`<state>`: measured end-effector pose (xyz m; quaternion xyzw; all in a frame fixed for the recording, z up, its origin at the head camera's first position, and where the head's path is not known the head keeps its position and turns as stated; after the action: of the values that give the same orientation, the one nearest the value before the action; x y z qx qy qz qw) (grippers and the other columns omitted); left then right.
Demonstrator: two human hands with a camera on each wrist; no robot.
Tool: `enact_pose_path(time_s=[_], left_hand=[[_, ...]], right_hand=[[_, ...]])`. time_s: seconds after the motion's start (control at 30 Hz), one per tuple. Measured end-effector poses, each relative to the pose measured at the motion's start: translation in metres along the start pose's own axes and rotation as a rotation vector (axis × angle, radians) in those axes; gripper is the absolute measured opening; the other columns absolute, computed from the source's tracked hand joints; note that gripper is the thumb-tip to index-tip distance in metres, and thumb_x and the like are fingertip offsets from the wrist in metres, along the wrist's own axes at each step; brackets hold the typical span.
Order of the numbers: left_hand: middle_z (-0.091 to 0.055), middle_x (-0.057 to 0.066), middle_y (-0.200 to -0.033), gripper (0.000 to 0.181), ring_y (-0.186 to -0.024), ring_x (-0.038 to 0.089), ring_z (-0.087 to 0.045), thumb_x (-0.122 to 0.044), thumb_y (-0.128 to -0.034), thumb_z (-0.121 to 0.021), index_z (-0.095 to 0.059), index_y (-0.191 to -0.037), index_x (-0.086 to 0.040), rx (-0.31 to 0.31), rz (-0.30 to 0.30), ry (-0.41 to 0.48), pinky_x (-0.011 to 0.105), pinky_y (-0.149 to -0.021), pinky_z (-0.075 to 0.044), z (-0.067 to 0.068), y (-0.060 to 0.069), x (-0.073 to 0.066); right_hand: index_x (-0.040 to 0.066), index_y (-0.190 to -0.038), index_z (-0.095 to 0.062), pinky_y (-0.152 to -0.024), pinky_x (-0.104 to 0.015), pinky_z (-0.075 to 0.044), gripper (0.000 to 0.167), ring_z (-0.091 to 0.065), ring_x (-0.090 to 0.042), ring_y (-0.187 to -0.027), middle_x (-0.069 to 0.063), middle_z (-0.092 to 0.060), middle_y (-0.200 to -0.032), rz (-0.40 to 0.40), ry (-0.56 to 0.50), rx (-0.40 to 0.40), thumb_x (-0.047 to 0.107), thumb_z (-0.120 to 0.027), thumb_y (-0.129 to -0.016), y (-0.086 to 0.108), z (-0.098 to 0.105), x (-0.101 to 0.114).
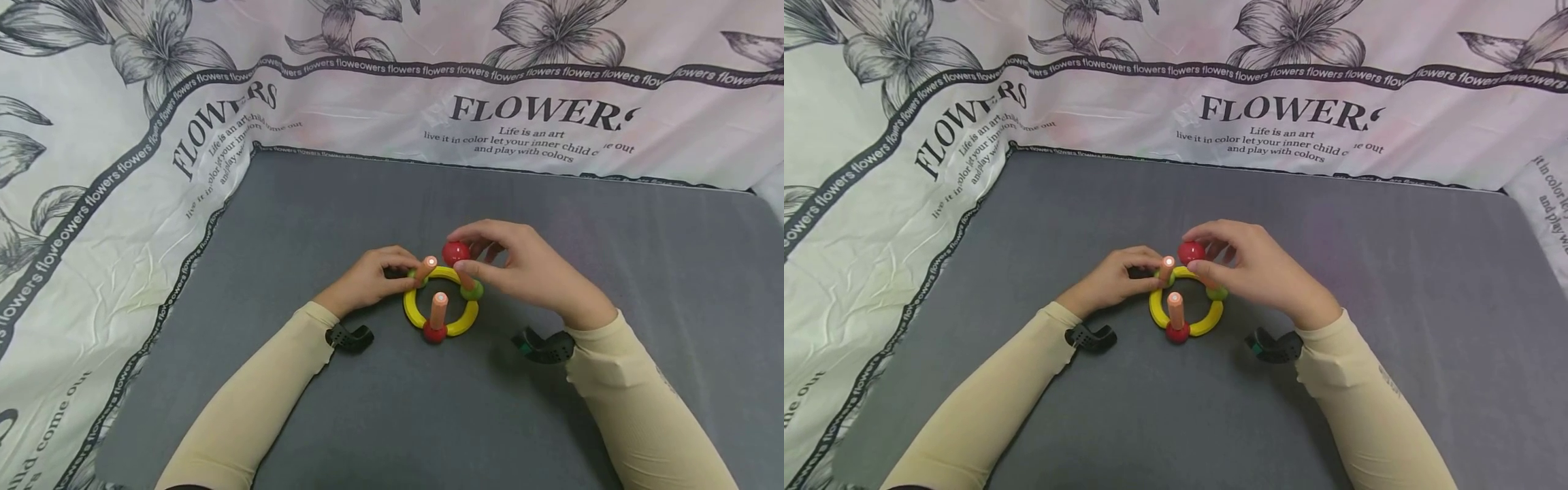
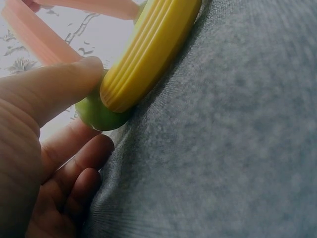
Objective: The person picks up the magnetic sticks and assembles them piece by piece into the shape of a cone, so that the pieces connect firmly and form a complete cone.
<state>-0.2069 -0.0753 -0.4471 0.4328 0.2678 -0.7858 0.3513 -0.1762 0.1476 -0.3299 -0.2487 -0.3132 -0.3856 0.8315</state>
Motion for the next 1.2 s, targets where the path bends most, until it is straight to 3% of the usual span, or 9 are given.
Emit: enact_pose_path(time_s=[0.3, 0.77, 0.93, 1.07, 1.2], left_hand=[[-0.071, 0.002, -0.121, 0.024, -0.105, 0.017, -0.063, -0.015, -0.0975, -0.078, -0.079, -0.121, -0.013, -0.007, 0.011, 0.015, 0.034, -0.091, -0.052, -0.001, 0.0, 0.0], [-0.071, -0.002, -0.111, 0.021, -0.097, 0.013, -0.063, -0.02, -0.0947, -0.081, -0.081, -0.115, -0.015, -0.054, 0.055, -0.045, 0.032, -0.086, -0.054, -0.006, -0.001, -0.012], [-0.069, 0.001, -0.116, 0.029, -0.103, 0.017, -0.064, -0.026, -0.0955, -0.081, -0.078, -0.122, -0.015, -0.014, 0.08, -0.103, 0.034, -0.091, -0.054, -0.005, -0.003, -0.015], [-0.064, 0.003, -0.117, 0.034, -0.103, 0.017, -0.061, -0.028, -0.0956, -0.08, -0.072, -0.125, -0.013, 0.016, 0.048, -0.144, 0.035, -0.088, -0.053, 0.004, 0.001, -0.032], [-0.064, 0.001, -0.092, 0.018, -0.081, 0.017, -0.057, -0.024, -0.0939, -0.082, -0.075, -0.106, -0.012, 0.045, -0.09, -0.08, 0.033, -0.071, -0.049, 0.006, 0.008, -0.067]], right_hand=[[0.013, -0.128, -0.072, -0.082, -0.028, -0.054, 0.032, -0.065, -0.008, -0.095, 0.006, -0.072, -0.113, 0.007, 0.002, 0.012, 0.016, -0.078, -0.097, 0.003, -0.003, 0.0], [0.017, -0.128, -0.074, -0.083, -0.031, -0.054, 0.035, -0.065, -0.008, -0.095, 0.01, -0.072, -0.11, 0.07, 0.02, -0.002, 0.013, -0.082, -0.094, 0.005, -0.001, 0.002], [0.018, -0.127, -0.074, -0.083, -0.031, -0.054, 0.034, -0.064, -0.007, -0.094, 0.011, -0.072, -0.109, 0.059, 0.007, 0.0, 0.014, -0.082, -0.094, 0.007, -0.001, 0.002], [0.018, -0.127, -0.074, -0.083, -0.031, -0.054, 0.034, -0.064, -0.007, -0.094, 0.011, -0.072, -0.109, 0.046, 0.004, 0.002, 0.015, -0.082, -0.094, 0.007, -0.002, 0.0], [0.019, -0.127, -0.074, -0.083, -0.031, -0.054, 0.032, -0.064, -0.007, -0.094, 0.012, -0.071, -0.109, 0.044, -0.002, 0.009, 0.018, -0.08, -0.096, 0.007, -0.002, 0.0]])
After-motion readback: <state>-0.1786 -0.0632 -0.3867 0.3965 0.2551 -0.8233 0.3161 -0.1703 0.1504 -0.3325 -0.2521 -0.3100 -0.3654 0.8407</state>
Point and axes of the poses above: each hand's wrist, its own y-axis away from the middle knuckle, its own z-axis out of the back of the hand, x = y × z, the point moved 5 cm from there along -y, towards the middle knuckle
